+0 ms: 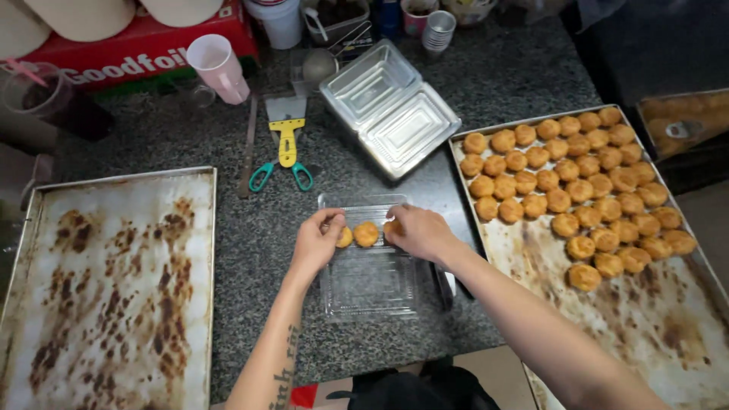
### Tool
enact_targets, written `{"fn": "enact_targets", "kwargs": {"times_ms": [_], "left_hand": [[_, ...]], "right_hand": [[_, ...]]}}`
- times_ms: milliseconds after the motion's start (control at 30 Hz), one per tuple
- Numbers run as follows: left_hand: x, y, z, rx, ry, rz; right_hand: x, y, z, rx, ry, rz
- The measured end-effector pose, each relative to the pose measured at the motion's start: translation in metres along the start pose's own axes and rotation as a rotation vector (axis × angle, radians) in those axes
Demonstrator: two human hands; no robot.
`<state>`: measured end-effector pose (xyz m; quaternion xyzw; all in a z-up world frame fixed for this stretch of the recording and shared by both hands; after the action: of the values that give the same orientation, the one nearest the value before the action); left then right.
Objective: The person transfers cream puffs from a metal tray into a plastic container by hand, closes the container, and places the packaged puffs into a refrigerated display case.
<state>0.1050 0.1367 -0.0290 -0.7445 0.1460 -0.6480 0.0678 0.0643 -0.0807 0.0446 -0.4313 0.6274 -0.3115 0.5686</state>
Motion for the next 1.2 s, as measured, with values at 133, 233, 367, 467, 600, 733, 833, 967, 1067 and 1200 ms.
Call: {"fn": "enact_targets", "kwargs": {"times_ms": [133,233,367,467,600,733,833,967,1067,1200], "left_hand": [[0.012,0.002,0.002,-0.015,0.007,-0.040],[0.023,0.012,0.005,-0.029,0.000,-0.060],[0.044,0.035,0.011,-0.040,0.022,-0.001],[0.041,0.061,0.013,-0.057,0.064,-0.002],[0.059,0.084,0.012,-0.096,0.117,-0.030],[0.065,0.093,0.008,-0.116,0.083,-0.017],[0.056,0.087,0.004,-0.100,0.058,0.002],[0.043,0.067,0.003,-0.061,0.006,0.014],[0.032,0.043,0.003,0.061,0.053,0.018],[0.017,-0.007,-0.002,0.350,0.161,0.089]], "right_hand": [[0.005,-0.002,-0.005,0.031,-0.043,0.022],[0.030,-0.026,-0.019,0.194,-0.022,0.206],[0.109,-0.064,-0.041,0.405,0.133,0.154],[0.153,-0.077,-0.058,0.454,0.225,0.040],[0.155,-0.081,-0.064,0.314,0.275,-0.126],[0.145,-0.079,-0.065,0.262,0.260,-0.203],[0.145,-0.071,-0.065,0.272,0.123,-0.240],[0.131,-0.086,-0.064,0.222,0.172,-0.270],[0.118,-0.103,-0.061,0.332,0.159,-0.211],[0.110,-0.092,-0.032,0.521,0.089,-0.001]]}}
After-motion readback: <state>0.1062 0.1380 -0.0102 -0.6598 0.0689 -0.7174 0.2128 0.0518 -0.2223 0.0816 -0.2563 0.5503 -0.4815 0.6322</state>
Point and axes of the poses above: each hand's wrist, its own z-axis towards the middle knuckle, its own y-axis out of the palm, x = y × z, the point moved 7 cm from there along z, towards the middle knuckle, and after that the axes turned 6 degrees about x, right-handed, at the moved point
